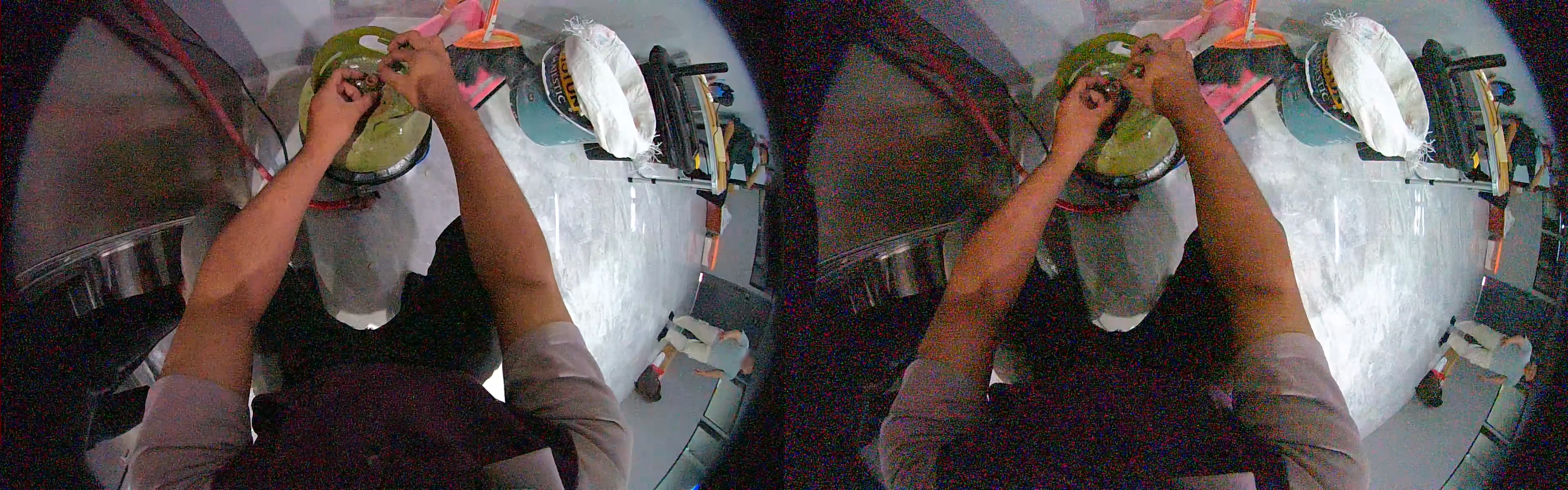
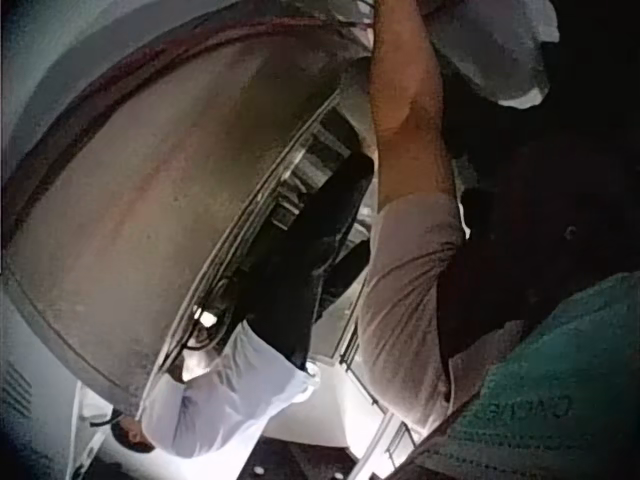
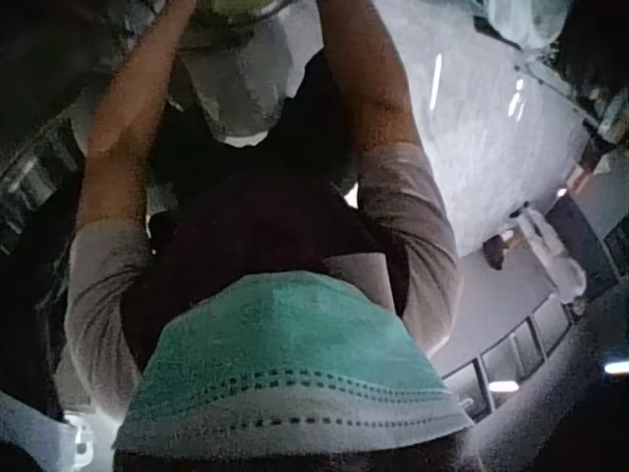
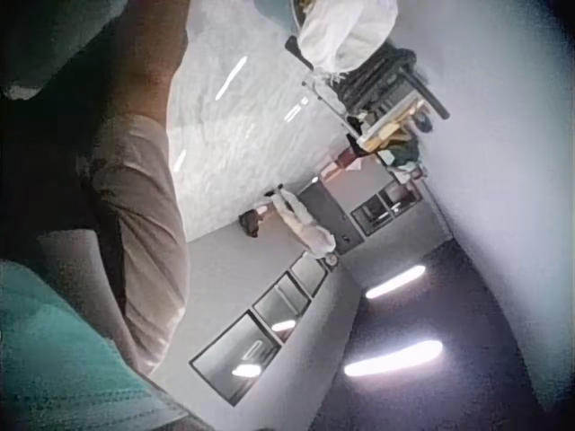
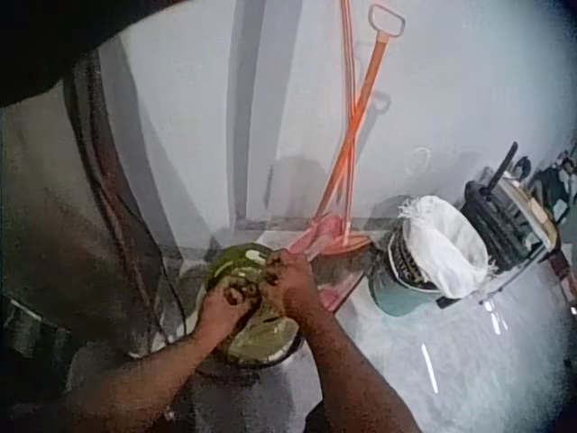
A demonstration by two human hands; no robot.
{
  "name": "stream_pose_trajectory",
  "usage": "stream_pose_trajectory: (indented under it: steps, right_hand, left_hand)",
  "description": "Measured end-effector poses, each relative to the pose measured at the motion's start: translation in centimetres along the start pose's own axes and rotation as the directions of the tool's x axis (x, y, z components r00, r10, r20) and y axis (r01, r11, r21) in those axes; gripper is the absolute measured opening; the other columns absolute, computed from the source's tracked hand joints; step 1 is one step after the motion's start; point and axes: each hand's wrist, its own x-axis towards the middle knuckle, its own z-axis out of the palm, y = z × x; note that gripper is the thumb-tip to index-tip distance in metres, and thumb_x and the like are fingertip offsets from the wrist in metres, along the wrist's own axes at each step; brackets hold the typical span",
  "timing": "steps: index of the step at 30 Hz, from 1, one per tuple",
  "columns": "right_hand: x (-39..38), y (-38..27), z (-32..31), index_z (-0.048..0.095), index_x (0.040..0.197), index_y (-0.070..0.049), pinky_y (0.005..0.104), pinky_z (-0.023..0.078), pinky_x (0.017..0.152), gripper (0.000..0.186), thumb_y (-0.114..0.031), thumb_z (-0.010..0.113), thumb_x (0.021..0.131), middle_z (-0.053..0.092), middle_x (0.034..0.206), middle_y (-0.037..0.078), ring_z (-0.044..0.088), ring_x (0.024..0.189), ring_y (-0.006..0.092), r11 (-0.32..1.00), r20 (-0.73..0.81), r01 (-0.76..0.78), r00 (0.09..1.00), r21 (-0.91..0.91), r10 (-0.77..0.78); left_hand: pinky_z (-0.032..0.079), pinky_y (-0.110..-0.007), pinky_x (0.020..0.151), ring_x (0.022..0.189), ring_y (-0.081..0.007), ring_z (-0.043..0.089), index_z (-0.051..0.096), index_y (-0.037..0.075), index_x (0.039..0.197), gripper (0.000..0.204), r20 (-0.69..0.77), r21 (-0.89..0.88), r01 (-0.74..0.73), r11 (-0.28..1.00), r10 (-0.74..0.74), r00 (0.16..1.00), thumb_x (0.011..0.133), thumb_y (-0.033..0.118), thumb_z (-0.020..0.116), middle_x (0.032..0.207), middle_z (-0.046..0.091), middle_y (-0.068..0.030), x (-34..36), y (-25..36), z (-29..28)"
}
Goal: The person connects a gas regulator to a green gas tank by hand, adjusting a pink seal, positioning the regulator on the tank valve, and rotating the handle to secure it.
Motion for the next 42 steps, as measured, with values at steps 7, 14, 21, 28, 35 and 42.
stream_pose_trajectory:
  steps: [7, 14, 21, 28, 35, 42]
  right_hand:
    - [-0.3, -2.2, -1.4, 0.074, 0.087, -0.020, 0.0499, 0.031, 0.095, 0.035, -0.050, 0.071, 0.068, 0.061, 0.106, -0.001, 0.048, 0.108, 0.0279, 0.954, -0.149, 0.186, 0.963, -0.236, -0.224]
    - [0.0, -4.3, -0.5, 0.073, 0.086, -0.017, 0.0484, 0.033, 0.090, 0.039, -0.051, 0.071, 0.068, 0.068, 0.088, 0.005, 0.061, 0.096, 0.0241, 0.951, 0.115, 0.078, 0.992, -0.301, -0.046]
    - [0.2, -3.7, -0.1, 0.073, 0.085, -0.015, 0.0450, 0.035, 0.090, 0.037, -0.049, 0.069, 0.072, 0.070, 0.083, 0.007, 0.065, 0.082, 0.0263, 0.977, 0.094, 0.127, 0.989, -0.171, -0.113]
    - [0.3, -3.2, 0.3, 0.072, 0.082, -0.012, 0.0447, 0.034, 0.095, 0.036, -0.048, 0.067, 0.075, 0.069, 0.079, 0.007, 0.065, 0.082, 0.0262, 0.984, 0.135, 0.107, 0.987, -0.144, -0.088]
    - [0.5, -3.0, 0.1, 0.070, 0.078, -0.010, 0.0435, 0.039, 0.092, 0.037, -0.046, 0.065, 0.077, 0.069, 0.078, 0.008, 0.066, 0.078, 0.0265, 0.986, 0.123, 0.154, 0.982, -0.071, -0.144]
    - [0.1, -3.5, 0.3, 0.068, 0.092, -0.010, 0.0445, 0.052, 0.074, 0.038, -0.045, 0.064, 0.079, 0.066, 0.089, 0.015, 0.064, 0.083, 0.0341, 0.997, 0.204, 0.009, 0.979, -0.076, 0.007]
  left_hand:
    - [0.048, -0.032, 0.066, 0.067, -0.0187, 0.061, 0.062, 0.003, 0.106, 0.034, -0.008, 0.096, 0.061, 0.993, -0.061, 0.998, 0.074, 0.014, 0.072, 0.072, 0.063, -0.0072, -0.4, 0.2, 0.0]
    - [0.050, -0.042, 0.074, 0.082, -0.0354, 0.064, 0.062, 0.005, 0.106, 0.034, 0.013, 0.150, 0.059, 0.987, -0.062, 0.998, 0.077, 0.020, 0.071, 0.087, 0.066, -0.0186, -0.3, -0.3, 1.0]
    - [0.050, -0.043, 0.073, 0.082, -0.0369, 0.064, 0.063, 0.003, 0.104, 0.031, -0.033, 0.145, -0.051, 0.988, 0.057, 0.998, 0.079, 0.021, 0.068, 0.088, 0.067, -0.0199, -0.3, -1.1, 0.8]
    - [0.050, -0.044, 0.074, 0.084, -0.0382, 0.064, 0.065, 0.005, 0.104, 0.027, 0.016, 0.190, 0.068, 0.979, -0.072, 0.997, 0.080, 0.018, 0.064, 0.090, 0.066, -0.0207, 0.5, -1.8, 0.7]
    - [0.050, -0.046, 0.078, 0.089, -0.0396, 0.063, 0.065, 0.006, 0.106, 0.030, 0.028, 0.250, 0.074, 0.965, -0.084, 0.996, 0.082, 0.023, 0.062, 0.094, 0.066, -0.0232, 0.5, -1.3, 0.5]
    - [0.050, -0.046, 0.078, 0.090, -0.0393, 0.063, 0.063, 0.007, 0.107, 0.033, -0.025, 0.266, 0.005, 0.964, 0.002, 1.000, 0.082, 0.030, 0.062, 0.094, 0.065, -0.0230, 0.9, -2.6, 1.1]
